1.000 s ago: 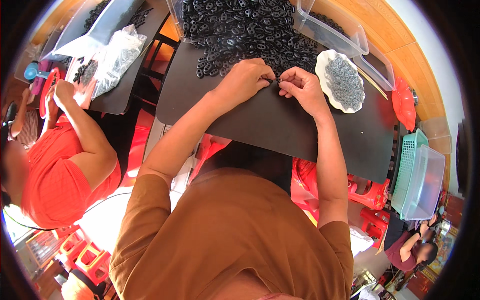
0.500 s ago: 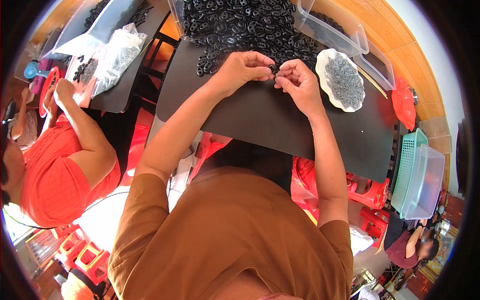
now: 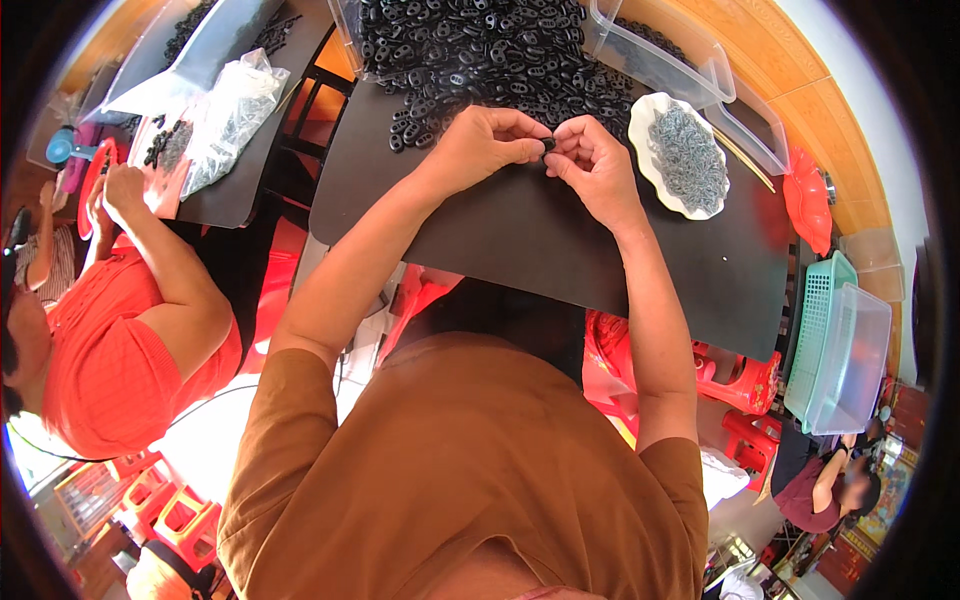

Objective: The person sits at a table and repeatedly picks up small black plastic rings and metal screws. They insert the screws into the rings by hand and place the assembled units into a white bowl. The person continues this repetitive assembly process throughout the clip.

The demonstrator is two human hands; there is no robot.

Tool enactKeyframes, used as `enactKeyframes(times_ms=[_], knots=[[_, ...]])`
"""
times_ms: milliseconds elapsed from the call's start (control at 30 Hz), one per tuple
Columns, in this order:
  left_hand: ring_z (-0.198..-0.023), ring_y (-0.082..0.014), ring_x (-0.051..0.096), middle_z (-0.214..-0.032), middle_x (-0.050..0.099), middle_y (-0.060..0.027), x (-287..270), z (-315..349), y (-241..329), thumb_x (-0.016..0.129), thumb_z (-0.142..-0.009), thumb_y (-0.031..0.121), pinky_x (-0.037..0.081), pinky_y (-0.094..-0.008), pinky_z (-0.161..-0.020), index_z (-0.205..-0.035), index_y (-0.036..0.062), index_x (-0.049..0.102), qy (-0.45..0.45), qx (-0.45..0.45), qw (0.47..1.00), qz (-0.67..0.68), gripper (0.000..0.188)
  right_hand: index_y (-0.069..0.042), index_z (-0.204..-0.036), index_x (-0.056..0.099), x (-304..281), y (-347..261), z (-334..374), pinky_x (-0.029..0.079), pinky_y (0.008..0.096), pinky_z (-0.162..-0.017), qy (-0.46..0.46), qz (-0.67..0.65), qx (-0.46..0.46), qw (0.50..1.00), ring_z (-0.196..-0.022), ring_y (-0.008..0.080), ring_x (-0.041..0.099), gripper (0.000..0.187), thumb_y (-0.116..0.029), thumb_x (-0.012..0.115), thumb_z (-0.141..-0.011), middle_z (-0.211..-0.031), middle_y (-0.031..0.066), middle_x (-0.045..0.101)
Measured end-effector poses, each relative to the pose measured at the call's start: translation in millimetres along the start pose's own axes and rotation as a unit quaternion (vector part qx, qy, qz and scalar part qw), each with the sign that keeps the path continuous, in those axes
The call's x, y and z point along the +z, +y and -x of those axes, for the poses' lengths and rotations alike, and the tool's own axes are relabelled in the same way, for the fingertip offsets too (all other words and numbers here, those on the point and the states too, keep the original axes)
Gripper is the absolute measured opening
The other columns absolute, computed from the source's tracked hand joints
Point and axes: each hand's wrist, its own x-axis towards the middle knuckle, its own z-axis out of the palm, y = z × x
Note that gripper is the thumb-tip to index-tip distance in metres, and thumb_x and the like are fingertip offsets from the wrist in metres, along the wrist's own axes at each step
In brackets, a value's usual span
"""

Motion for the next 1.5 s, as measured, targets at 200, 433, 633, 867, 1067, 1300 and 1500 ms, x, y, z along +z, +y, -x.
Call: enactKeyframes(times_ms=[200, 433, 633, 867, 1067, 1300, 1500], knots=[[-0.078, -0.0066, 0.066, -0.084, 0.072, -0.0038, 2.1, 1.7, -0.4, 0.071, -0.087, 0.007, 0.052, -0.0212, -0.071, -0.104, -0.001, 0.071, 0.007, 0.034, 0.998, -0.056, 0.019, -0.001, -0.101, 0.057, 4.9, -5.2, 1.7, 0.054, 0.0244, -0.068, 0.013, -0.011, 0.027, 1.0, -0.076, 0.0108, 0.068, 0.022, 0.007, 0.069, -0.084, -0.085, 0.0061, 0.068], [-0.077, -0.0084, 0.067, -0.083, 0.073, -0.005, 1.4, 5.2, 4.2, 0.071, -0.086, 0.006, 0.054, -0.024, -0.071, -0.096, -0.0001, 0.072, 0.013, 0.072, 0.987, -0.14, 0.012, -0.002, -0.094, 0.059, 12.2, 0.0, 3.2, 0.052, 0.0239, -0.067, 0.031, 0.073, -0.018, 0.997, -0.07, 0.0084, 0.064, 0.02, 0.005, 0.073, -0.08, -0.08, 0.0032, 0.066], [-0.073, -0.0117, 0.067, -0.084, 0.071, -0.0064, 4.5, 6.6, -1.5, 0.071, -0.083, 0.003, 0.054, -0.0259, -0.068, -0.092, 0.0005, 0.073, 0.01, 0.125, 0.973, -0.194, 0.009, -0.004, -0.088, 0.062, 8.8, -9.4, 6.1, 0.046, 0.0256, -0.06, 0.014, 0.168, 0.021, 0.986, -0.062, 0.008, 0.054, 0.021, 0.001, 0.077, -0.074, -0.073, 0.002, 0.063], [-0.072, -0.0126, 0.066, -0.085, 0.069, -0.0061, 8.4, 7.9, -1.6, 0.071, -0.082, 0.001, 0.053, -0.0266, -0.066, -0.092, 0.0012, 0.073, 0.009, 0.167, 0.963, -0.212, 0.01, -0.004, -0.084, 0.064, -1.5, -6.7, 6.6, 0.042, 0.0243, -0.055, -0.013, 0.18, 0.022, 0.983, -0.058, 0.0056, 0.05, 0.014, -0.002, 0.076, -0.076, -0.07, -0.0004, 0.063], [-0.072, -0.0128, 0.066, -0.084, 0.069, -0.0061, 13.0, 11.4, 1.0, 0.071, -0.082, 0.001, 0.053, -0.0267, -0.066, -0.091, 0.0008, 0.073, 0.016, 0.117, 0.978, -0.171, 0.01, -0.003, -0.083, 0.065, -0.3, -11.0, 10.8, 0.042, 0.024, -0.055, -0.011, 0.183, 0.024, 0.983, -0.057, 0.0049, 0.051, 0.012, -0.001, 0.074, -0.078, -0.07, -0.0001, 0.064], [-0.071, -0.0125, 0.065, -0.083, 0.069, -0.0064, 15.4, 16.0, 1.8, 0.073, -0.08, 0.001, 0.052, -0.0273, -0.064, -0.089, -0.0002, 0.072, -0.001, 0.154, 0.972, -0.18, 0.009, -0.003, -0.085, 0.067, -0.5, -0.9, 21.0, 0.047, 0.0224, -0.059, 0.021, 0.145, 0.013, 0.989, -0.064, 0.0055, 0.059, 0.014, 0.001, 0.076, -0.076, -0.075, 0.0011, 0.066], [-0.068, -0.0112, 0.063, -0.082, 0.068, -0.0058, 17.6, 16.7, -2.3, 0.074, -0.079, 0.0, 0.05, -0.0261, -0.062, -0.087, 0.0, 0.072, -0.007, 0.158, 0.973, -0.168, 0.008, -0.001, -0.085, 0.068, 2.2, 0.9, 26.9, 0.049, 0.0222, -0.06, 0.037, 0.132, -0.036, 0.99, -0.066, 0.0066, 0.061, 0.013, 0.005, 0.075, -0.076, -0.081, 0.0023, 0.068]])
